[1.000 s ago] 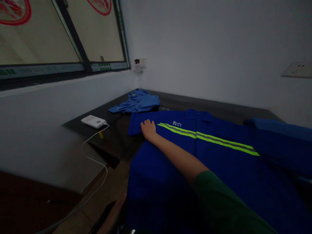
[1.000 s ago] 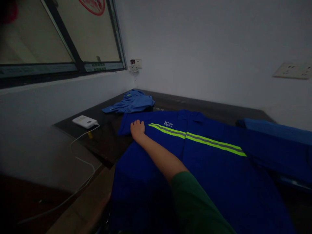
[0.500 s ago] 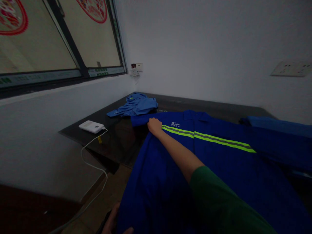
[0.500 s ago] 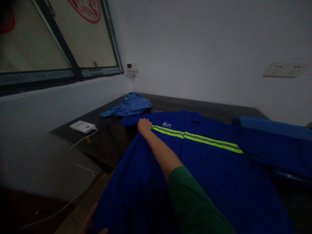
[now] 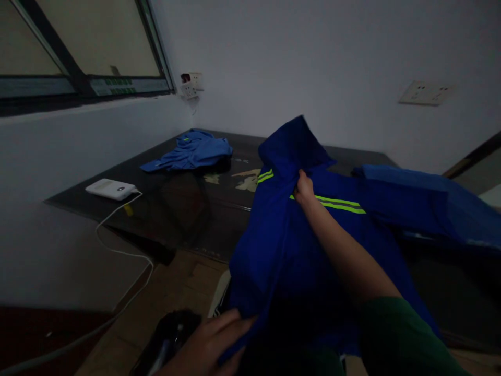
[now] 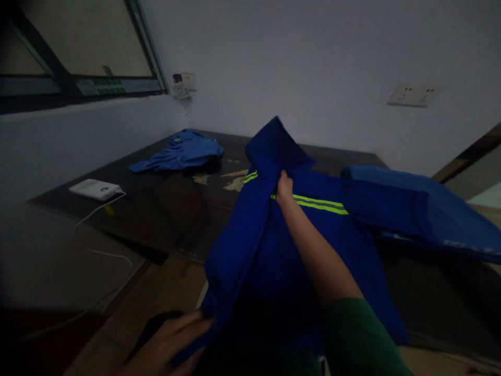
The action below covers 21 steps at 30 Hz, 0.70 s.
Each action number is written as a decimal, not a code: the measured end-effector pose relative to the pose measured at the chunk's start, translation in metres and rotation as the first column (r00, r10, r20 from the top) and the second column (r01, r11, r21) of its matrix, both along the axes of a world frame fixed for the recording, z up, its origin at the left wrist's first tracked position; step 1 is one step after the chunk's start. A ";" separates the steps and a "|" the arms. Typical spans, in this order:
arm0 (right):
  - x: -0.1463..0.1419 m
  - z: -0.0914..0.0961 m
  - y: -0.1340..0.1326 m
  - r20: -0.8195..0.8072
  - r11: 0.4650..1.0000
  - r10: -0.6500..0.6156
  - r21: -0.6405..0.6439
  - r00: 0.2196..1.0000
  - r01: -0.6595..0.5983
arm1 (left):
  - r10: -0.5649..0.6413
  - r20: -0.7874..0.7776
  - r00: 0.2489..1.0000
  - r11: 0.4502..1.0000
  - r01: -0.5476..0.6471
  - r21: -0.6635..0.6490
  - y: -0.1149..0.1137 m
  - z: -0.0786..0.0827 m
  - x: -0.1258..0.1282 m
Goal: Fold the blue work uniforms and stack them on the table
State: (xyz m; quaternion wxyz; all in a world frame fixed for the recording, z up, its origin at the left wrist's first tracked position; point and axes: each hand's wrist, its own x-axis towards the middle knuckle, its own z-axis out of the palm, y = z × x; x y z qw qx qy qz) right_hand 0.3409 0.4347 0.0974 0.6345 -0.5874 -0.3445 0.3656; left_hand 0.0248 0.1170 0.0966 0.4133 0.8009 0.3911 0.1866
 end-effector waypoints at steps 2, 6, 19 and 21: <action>0.009 -0.014 -0.018 -0.013 0.994 0.050 -0.100 0.999 -0.051 | 0.000 -0.041 0.999 1.000 0.000 0.017 0.003 -0.014 0.010; 0.016 -0.022 -0.040 0.047 0.973 0.137 -0.194 0.989 -0.125 | -0.027 -0.098 0.995 0.999 0.022 -0.049 0.001 -0.043 0.016; -0.004 -0.013 -0.089 0.760 0.864 0.487 -0.347 0.430 -0.366 | 0.601 0.064 0.797 0.788 -0.577 -0.216 0.033 -0.100 -0.003; -0.011 -0.014 -0.094 0.809 0.844 0.518 -0.432 0.276 -0.319 | 0.579 0.111 0.807 0.785 -0.516 -0.343 0.038 -0.107 0.004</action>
